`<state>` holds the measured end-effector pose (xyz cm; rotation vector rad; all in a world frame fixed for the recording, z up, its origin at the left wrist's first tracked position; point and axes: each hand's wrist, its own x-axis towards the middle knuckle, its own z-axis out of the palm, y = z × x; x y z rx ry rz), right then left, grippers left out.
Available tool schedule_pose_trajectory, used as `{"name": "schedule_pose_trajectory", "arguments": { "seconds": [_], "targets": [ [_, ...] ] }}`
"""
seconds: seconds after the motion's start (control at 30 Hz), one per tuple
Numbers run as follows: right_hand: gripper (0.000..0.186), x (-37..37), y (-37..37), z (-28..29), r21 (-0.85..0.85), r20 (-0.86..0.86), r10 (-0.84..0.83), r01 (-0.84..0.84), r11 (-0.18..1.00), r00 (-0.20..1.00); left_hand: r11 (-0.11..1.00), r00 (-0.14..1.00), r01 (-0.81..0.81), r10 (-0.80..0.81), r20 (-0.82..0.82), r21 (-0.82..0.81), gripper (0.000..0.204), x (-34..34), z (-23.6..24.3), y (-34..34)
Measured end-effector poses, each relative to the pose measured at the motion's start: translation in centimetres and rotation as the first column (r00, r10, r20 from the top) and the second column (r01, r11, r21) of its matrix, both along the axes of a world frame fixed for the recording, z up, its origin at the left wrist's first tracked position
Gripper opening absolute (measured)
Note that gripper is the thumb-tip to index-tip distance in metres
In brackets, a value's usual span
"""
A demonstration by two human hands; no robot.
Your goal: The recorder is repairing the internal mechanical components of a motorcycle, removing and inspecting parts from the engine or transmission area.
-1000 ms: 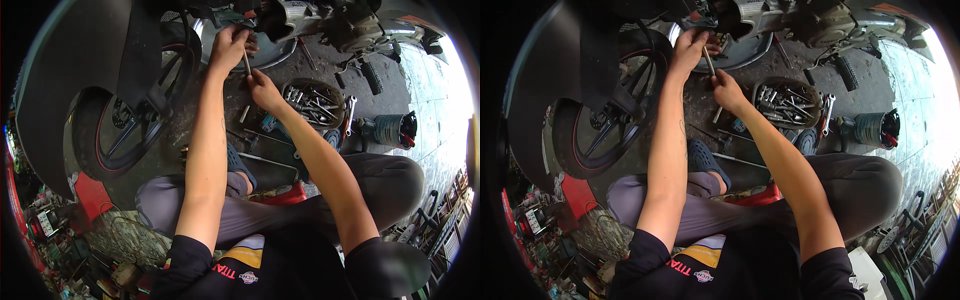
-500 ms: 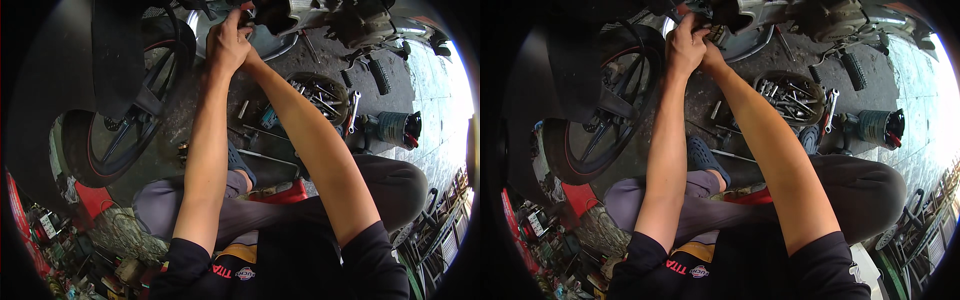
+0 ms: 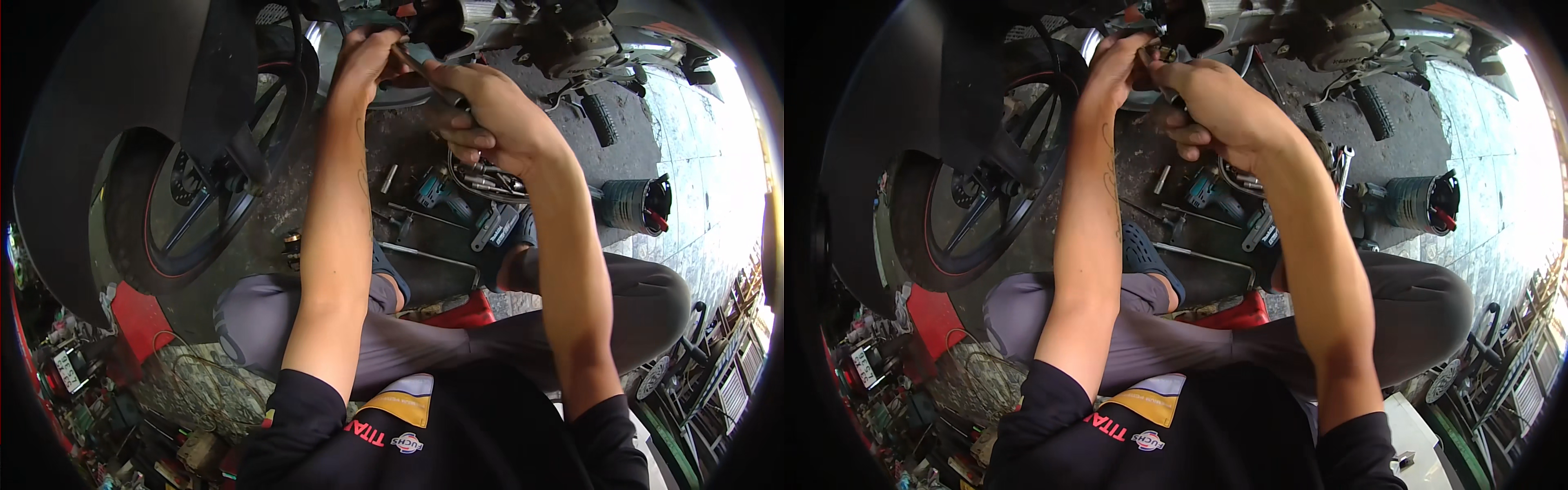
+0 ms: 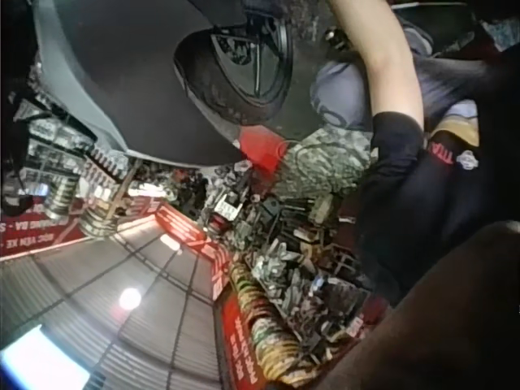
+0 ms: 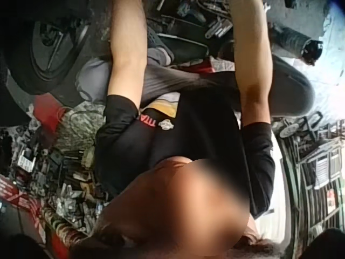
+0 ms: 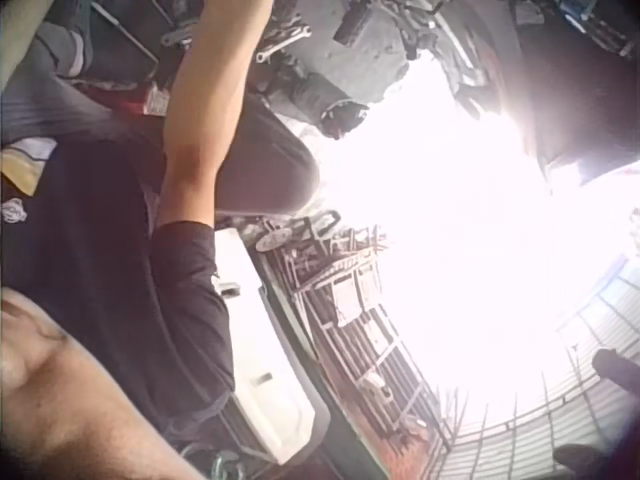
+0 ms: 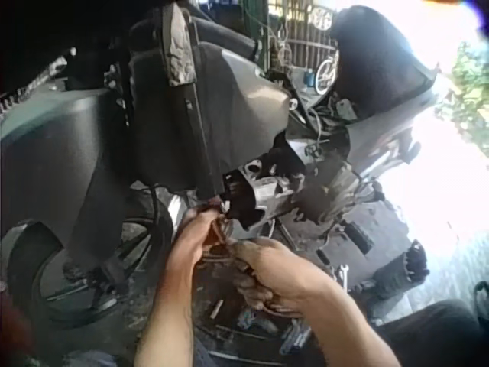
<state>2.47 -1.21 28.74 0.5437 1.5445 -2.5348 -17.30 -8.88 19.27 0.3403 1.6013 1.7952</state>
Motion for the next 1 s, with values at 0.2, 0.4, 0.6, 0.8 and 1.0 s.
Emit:
{"name": "schedule_pose_trajectory", "arguments": {
  "seconds": [0.2, 0.4, 0.6, 0.8, 1.0],
  "targets": [
    [0.041, -0.6, -2.2, -5.2, 0.496, 0.083, -0.017, -0.026, 0.868, 0.996, 0.995, 0.923, -0.007, 0.046, -0.382, 0.103, 0.017, 0.3, 2.0, 0.0],
    [0.031, -6.3, -1.4, -14.7, 0.753, -0.116, -0.132, 0.174, 0.635, 0.984, 0.978, 0.739, -0.173, 0.205, -0.642, 0.112, 0.014, 1.8, 1.2, 1.7],
    [0.036, -13.4, -0.2, -19.6, 0.813, -0.222, -0.149, 0.267, 0.517, 0.964, 0.965, 0.425, -0.226, 0.223, -0.877, 0.136, 0.022, 1.5, 0.7, 2.1],
    [0.033, -17.0, 0.0, -21.2, 0.573, -0.594, -0.187, 0.574, 0.585, 0.783, 0.965, 0.212, -0.245, 0.145, -0.966, 0.091, 0.014, 0.9, 1.0, 2.0],
    [0.033, -16.8, 0.8, -20.2, 0.536, -0.655, -0.155, 0.599, 0.596, 0.74, 0.965, 0.146, -0.262, 0.07, -0.987, 0.029, 0.016, 0.9, 1.6, 1.9]
  ]
}}
